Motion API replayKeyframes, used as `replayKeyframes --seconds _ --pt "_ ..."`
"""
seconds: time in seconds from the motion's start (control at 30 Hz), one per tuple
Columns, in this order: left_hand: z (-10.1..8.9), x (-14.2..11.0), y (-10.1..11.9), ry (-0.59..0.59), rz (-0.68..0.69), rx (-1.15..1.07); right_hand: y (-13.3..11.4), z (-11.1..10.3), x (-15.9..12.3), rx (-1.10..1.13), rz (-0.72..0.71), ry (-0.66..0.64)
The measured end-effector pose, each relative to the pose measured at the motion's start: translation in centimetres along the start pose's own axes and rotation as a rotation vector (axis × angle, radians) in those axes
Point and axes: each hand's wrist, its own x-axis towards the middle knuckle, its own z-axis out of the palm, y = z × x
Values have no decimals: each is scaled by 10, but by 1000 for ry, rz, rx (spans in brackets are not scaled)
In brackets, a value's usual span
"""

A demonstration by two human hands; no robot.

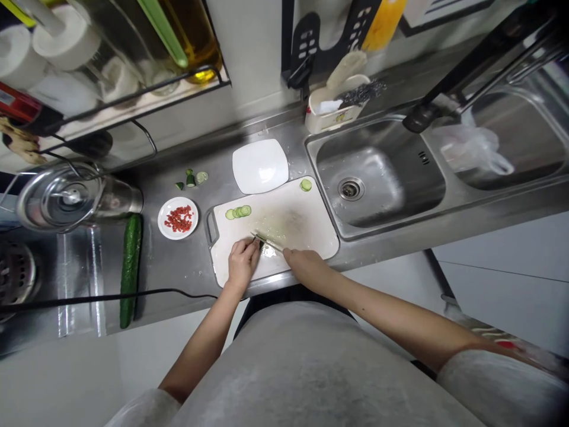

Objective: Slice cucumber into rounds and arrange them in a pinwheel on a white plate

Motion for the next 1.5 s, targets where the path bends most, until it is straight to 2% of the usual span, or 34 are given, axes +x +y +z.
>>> replayKeyframes --seconds 0.4,1.5 --pt "-3 3 5 -2 6 -1 3 -3 9 20 -22 -34" --pt "1 0 -1 -18 3 -29 10 -4 20 0 -54 -59"
